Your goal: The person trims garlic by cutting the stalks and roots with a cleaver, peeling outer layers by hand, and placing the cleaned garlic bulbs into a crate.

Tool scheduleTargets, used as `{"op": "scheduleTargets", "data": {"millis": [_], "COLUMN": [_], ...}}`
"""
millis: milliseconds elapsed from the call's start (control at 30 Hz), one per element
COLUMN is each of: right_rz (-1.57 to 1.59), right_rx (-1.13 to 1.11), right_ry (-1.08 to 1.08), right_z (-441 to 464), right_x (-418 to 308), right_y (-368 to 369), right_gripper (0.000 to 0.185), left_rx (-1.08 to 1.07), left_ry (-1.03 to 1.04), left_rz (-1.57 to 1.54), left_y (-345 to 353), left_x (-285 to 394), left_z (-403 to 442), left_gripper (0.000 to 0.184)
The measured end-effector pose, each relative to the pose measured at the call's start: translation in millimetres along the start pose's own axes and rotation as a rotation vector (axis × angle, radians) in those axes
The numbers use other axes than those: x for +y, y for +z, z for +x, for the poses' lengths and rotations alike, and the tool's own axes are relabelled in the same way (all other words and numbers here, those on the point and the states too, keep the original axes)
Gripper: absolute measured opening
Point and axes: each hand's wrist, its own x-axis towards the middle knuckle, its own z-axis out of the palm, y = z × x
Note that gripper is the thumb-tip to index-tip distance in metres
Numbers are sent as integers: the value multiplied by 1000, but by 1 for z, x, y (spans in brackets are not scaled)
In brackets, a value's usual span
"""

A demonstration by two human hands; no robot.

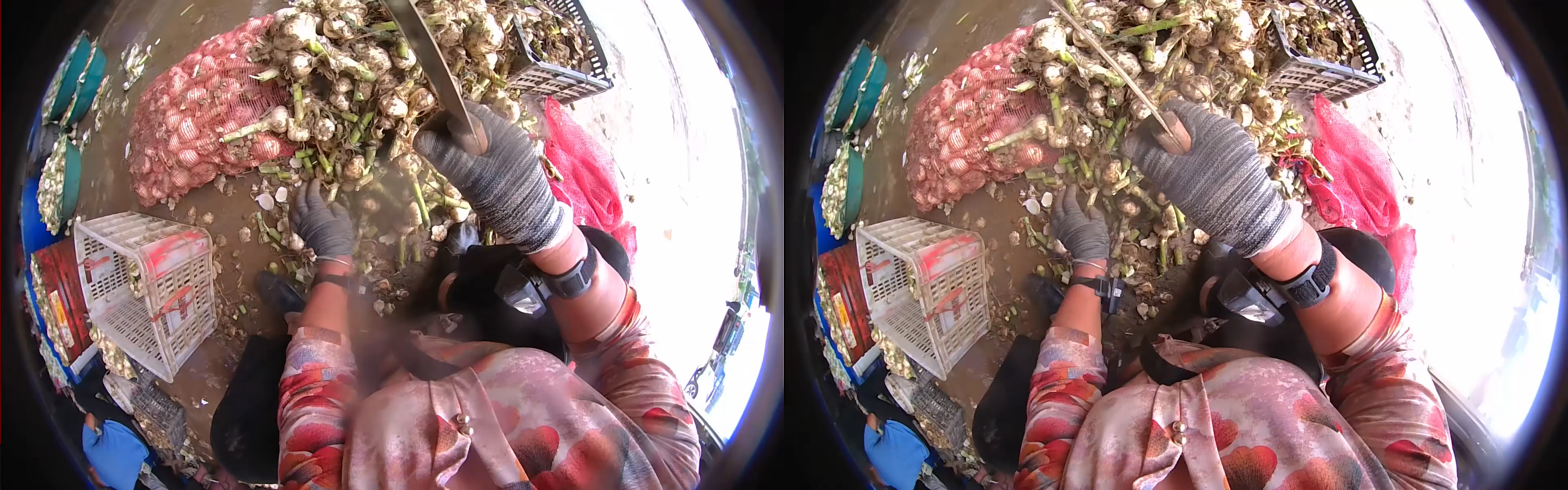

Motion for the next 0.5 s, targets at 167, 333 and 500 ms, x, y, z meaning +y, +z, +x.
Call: {"op": "scheduleTargets", "data": {"millis": [167, 333, 500], "right_rz": [13, 89, -125], "right_rx": [-112, -144, -387], "right_ry": [31, 194, 212], "right_z": [-5, -3, -16], "right_x": [-5, 3, 25], "right_y": [-1, 6, 42], "right_gripper": [25, 30, 36], "left_rx": [-406, -635, -648], "left_ry": [661, 482, -10], "left_rz": [193, 453, -339], "left_y": [11, -1, -11], "left_x": [44, 39, -21], "left_z": [40, 36, 5], "left_gripper": [38, 36, 39]}}
